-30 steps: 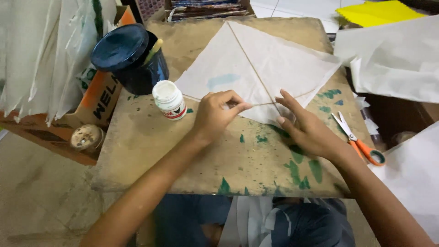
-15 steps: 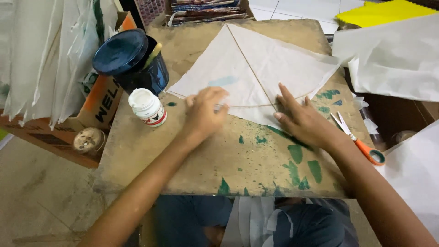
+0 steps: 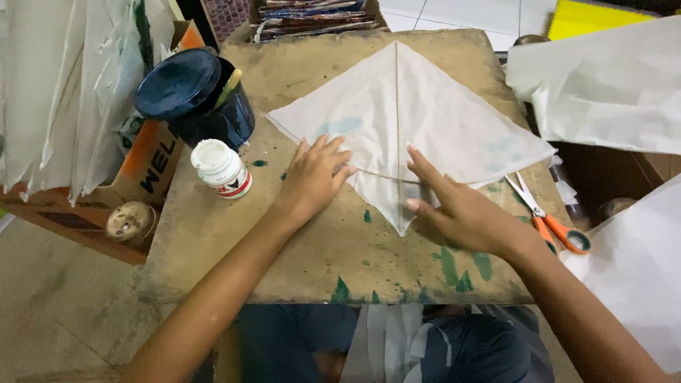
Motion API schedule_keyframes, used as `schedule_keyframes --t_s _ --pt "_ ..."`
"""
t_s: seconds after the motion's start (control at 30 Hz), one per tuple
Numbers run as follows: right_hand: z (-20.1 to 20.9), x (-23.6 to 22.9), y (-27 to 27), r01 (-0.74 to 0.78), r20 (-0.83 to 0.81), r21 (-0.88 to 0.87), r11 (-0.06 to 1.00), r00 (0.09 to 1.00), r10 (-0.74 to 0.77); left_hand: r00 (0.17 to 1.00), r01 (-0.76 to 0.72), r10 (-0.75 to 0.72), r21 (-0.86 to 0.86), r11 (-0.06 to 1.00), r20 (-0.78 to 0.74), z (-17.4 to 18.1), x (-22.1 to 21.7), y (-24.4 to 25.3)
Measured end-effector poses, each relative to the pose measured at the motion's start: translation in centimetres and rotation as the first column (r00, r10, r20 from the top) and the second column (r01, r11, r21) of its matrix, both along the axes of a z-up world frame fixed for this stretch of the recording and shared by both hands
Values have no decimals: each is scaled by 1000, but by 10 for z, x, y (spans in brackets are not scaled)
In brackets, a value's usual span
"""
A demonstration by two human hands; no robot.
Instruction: Applying glue to the edges of a kite paper and folding it over the bamboo frame to secure it.
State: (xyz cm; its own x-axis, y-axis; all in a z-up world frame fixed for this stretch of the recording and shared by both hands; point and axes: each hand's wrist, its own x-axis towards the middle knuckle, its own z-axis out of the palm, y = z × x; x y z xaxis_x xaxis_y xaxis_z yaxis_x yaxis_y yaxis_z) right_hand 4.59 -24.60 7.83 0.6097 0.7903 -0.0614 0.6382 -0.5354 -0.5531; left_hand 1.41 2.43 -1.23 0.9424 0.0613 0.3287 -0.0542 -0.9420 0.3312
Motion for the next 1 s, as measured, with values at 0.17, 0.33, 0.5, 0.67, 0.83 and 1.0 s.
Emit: schedule_keyframes --t_s 0.17,0.33,0.5,0.67,0.83,1.0 --pt "4 -4 -3 -65 16 39 997 998 64 999 -44 44 -23 999 -31 1 2 6" --pt "-4 12 -2 -65 37 116 991 997 61 993 -65 64 -4 998 -98 5 -3 7" --pt "-14 14 11 -74 -58 161 984 995 84 985 -117 116 -3 993 -129 12 0 12" --pt "-12 14 22 -83 -72 146 986 993 95 983 -150 144 -49 987 -115 20 -2 19" --pt "-14 19 16 -141 -7 178 974 989 145 980 -165 148 -124 978 -135 22 1 20" --pt "-24 28 13 -144 -22 256 956 988 155 979 -177 160 -131 975 -129 22 10 23"
